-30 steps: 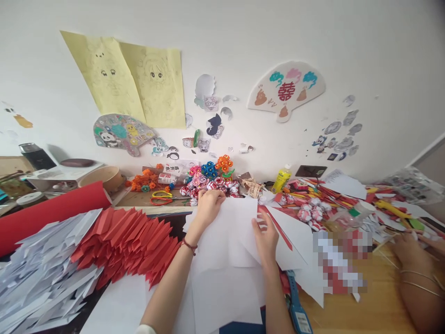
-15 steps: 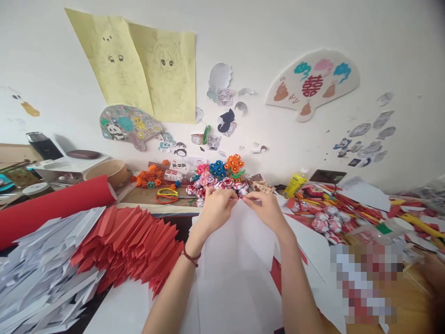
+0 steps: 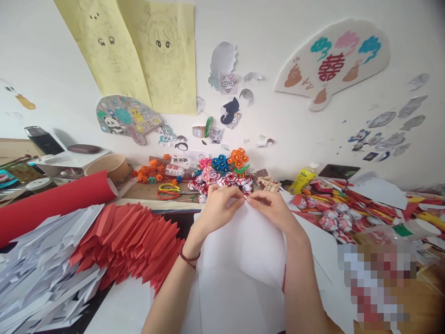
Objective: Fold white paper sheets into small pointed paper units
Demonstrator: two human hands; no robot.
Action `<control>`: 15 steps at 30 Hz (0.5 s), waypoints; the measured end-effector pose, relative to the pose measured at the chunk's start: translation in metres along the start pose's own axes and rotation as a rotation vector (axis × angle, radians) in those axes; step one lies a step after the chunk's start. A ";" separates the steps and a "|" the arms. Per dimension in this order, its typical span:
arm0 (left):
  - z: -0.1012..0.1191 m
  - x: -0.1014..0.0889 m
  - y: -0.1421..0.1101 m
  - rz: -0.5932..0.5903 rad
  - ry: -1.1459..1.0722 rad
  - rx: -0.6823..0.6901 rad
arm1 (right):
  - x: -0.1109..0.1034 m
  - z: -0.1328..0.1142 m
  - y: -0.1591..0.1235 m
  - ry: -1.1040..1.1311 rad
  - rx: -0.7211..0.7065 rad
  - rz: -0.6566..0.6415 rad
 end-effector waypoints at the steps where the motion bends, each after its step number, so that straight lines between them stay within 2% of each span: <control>1: 0.001 -0.001 -0.001 0.003 0.006 0.001 | 0.000 0.000 0.000 0.004 -0.002 -0.002; 9: 0.013 -0.007 -0.005 0.028 0.083 0.048 | 0.003 -0.003 -0.001 -0.013 -0.017 -0.016; 15: 0.015 -0.009 -0.006 0.066 0.130 0.070 | 0.009 -0.002 -0.001 0.067 0.008 0.002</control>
Point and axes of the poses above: each hand's wrist, its own y-axis towards the middle knuckle, its own x-axis out of the palm, z = x × y, the point moved 10 cm from there along y, towards the middle knuckle, and after that the axes turned 7 degrees about -x, right-handed, at the moved point
